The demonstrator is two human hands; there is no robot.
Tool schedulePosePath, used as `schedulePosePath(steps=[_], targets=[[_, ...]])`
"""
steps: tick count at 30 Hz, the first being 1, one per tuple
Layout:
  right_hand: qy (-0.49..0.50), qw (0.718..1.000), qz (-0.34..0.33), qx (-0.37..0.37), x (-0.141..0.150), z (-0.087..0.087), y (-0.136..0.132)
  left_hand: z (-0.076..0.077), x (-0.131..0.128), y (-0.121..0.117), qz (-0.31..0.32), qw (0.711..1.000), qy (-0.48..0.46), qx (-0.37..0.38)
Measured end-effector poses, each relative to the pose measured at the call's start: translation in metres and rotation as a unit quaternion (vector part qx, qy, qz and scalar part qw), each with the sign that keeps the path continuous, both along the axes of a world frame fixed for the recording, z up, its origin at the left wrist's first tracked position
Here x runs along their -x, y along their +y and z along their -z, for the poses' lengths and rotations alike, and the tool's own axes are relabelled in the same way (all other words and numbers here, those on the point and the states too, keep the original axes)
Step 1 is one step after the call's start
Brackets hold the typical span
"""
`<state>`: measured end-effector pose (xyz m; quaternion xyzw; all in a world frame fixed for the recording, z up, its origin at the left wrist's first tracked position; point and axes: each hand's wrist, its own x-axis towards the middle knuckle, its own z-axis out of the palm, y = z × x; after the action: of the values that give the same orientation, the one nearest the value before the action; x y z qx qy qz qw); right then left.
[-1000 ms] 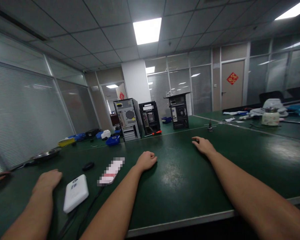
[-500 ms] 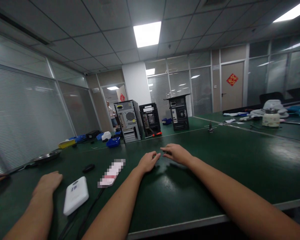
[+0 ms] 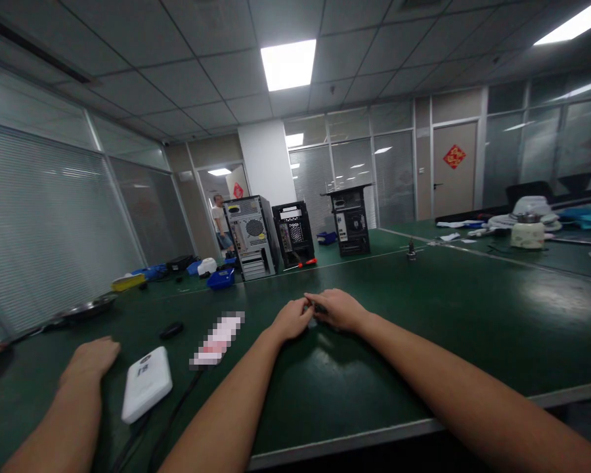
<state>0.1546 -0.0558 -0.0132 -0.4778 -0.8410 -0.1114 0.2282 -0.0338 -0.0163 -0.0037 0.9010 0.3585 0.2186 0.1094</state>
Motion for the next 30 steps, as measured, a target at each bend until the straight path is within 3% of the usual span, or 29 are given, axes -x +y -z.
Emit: schedulePosePath(steps=[7,19,30], targets=[[0.074,0.993,0.090,-0.028,-0.006,0.001,0.002,0.003,0.005,0.007,-0.036,0.999,-0.010,-0.014],[0.042,0.999,-0.019,0.012,0.003,-0.001,-0.009,0.003,-0.002,0.002,0.028,0.999,0.029,-0.012],[0.027,0.999,-0.023,0.025,0.001,-0.008,-0.012,0.002,-0.002,0.002,0.026,0.999,0.021,-0.021]])
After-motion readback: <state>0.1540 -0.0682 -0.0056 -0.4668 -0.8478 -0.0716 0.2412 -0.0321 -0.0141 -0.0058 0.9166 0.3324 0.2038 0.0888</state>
